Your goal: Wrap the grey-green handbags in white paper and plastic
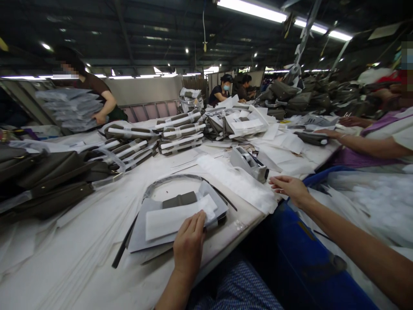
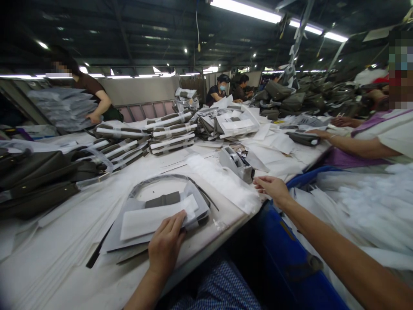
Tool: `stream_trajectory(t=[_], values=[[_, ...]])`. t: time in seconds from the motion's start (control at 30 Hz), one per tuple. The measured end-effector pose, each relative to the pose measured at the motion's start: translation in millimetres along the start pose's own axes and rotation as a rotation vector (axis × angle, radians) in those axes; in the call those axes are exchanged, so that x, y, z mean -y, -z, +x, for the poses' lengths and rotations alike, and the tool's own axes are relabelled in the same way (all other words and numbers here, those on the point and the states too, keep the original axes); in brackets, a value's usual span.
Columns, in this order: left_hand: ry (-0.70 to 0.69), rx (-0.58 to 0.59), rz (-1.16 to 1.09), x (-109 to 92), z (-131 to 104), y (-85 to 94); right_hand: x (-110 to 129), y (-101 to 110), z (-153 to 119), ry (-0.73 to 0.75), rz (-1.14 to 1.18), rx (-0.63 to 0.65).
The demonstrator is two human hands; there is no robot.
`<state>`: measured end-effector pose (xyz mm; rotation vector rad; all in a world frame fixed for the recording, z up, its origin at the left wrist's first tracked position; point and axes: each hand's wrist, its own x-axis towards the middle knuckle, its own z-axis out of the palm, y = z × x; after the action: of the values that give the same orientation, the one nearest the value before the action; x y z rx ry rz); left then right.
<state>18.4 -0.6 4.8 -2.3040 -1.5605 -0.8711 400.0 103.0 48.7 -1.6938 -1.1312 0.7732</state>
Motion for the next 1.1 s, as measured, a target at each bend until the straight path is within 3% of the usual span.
stream_trajectory(t=[0.13,0.27,0.37,0.43,0.53,0.63,0.83,0.97,1.1], values=[[-0.001,0.007,0.004,0,0,0.5,-5,-2,11,0.056,-0.113,-0.026],[0.001,-0.004,-0.011,-1,0,0.3,-5,19,10,0.173,-0.320,-0.053],[-0.013,-0.015,-0.019,0,1,0.7,-1,39,2,0.537,-0.732,-0.056],[-0.020,-0.009,-0.020,0,1,1.7,9,47,-7,0.844,-0.973,0.028],[-0.015,0.004,-0.024,-1,2,3.4,38,41,-23,1.140,-1.027,0.227],[-0.005,-0.001,-0.035,-2,2,3.7,79,10,-44,1.236,-0.900,0.433],[0.012,0.001,-0.039,-2,2,2.0,144,-83,-73,1.236,-0.697,0.984],[0.023,-0.005,-0.054,-3,2,1.3,159,-135,-67,1.297,-0.799,1.159],[0.020,-0.020,-0.053,-3,1,-0.2,166,-169,-58,1.338,-0.928,1.230]])
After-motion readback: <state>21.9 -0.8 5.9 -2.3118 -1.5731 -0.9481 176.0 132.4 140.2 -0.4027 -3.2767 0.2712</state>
